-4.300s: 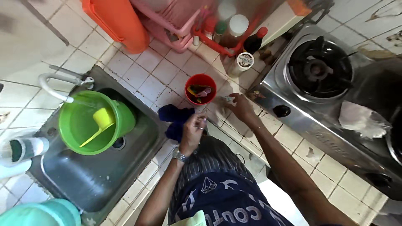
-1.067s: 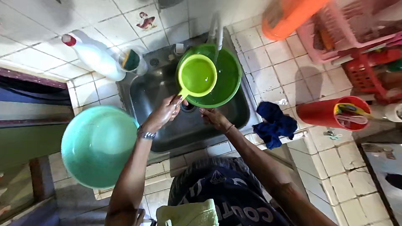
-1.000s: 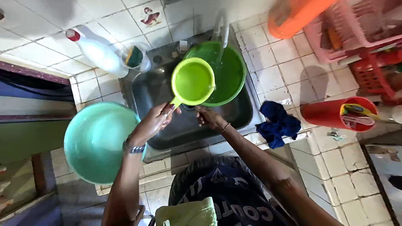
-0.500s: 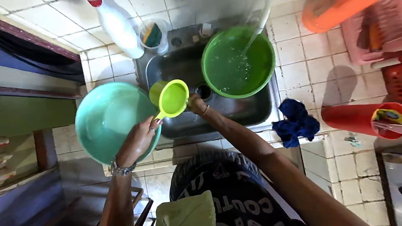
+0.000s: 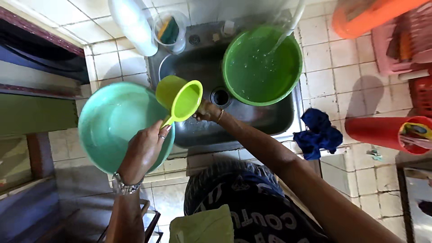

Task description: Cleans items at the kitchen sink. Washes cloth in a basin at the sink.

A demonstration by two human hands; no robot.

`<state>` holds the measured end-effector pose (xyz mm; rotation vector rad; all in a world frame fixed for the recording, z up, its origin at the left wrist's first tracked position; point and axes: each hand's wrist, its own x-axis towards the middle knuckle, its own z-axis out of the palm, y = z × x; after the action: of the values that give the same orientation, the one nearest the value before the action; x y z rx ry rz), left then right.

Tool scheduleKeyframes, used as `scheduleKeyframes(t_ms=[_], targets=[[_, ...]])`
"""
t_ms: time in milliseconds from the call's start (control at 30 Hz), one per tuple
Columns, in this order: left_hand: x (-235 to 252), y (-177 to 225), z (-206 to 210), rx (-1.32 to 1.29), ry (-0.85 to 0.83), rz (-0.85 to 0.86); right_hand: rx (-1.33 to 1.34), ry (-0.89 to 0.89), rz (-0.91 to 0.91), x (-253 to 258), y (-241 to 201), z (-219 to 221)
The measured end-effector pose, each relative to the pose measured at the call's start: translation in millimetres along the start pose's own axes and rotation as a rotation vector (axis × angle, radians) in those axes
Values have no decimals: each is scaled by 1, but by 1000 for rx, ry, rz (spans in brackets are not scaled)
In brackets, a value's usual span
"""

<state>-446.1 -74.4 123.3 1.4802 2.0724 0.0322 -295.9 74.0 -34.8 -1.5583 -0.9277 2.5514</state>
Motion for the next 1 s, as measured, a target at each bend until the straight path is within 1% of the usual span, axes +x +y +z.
scheduleKeyframes(t_ms=[67,100,167,200,233,300,400,467,533,567,633,700,767,833,900,933,967,1000], targets=[[1,1,3,5,18,24,84,-18,-54,0,0,-3],[2,0,4,-2,18,27,79,20,-109,-5,-1,-2],[2,-1,7,-38,8,22,-71,144,-203,-15,0,0],[4,-1,9,-57,1,22,-163,201,-221,-19,0,0],[6,-1,11,-76,1,30,-205,221,-217,-21,-2,-2],[9,2,15,-97,-3,43,-136,243,-194,-22,-3,-7],[9,11,19,-48,6,51,41,140,-121,-17,4,-20],[7,19,19,11,27,73,169,81,-162,-16,10,-24],[6,23,19,48,73,115,223,85,-249,-24,11,-23],[5,23,19,35,93,133,174,104,-284,-32,10,-22],[6,21,18,-37,108,155,-48,192,-353,-44,13,-24],[11,22,18,-145,129,176,-441,307,-437,-54,16,-33],[19,33,21,-333,129,191,-852,327,-411,-66,23,-49],[29,50,24,-568,90,192,-1088,252,-307,-69,49,-69],[44,70,31,-765,54,203,-1176,135,-147,-80,72,-93],[53,80,35,-830,30,205,-1174,121,-93,-90,79,-107],[62,89,39,-875,6,206,-1137,147,-63,-105,80,-121],[71,98,43,-905,-18,204,-1064,216,-70,-121,77,-139]])
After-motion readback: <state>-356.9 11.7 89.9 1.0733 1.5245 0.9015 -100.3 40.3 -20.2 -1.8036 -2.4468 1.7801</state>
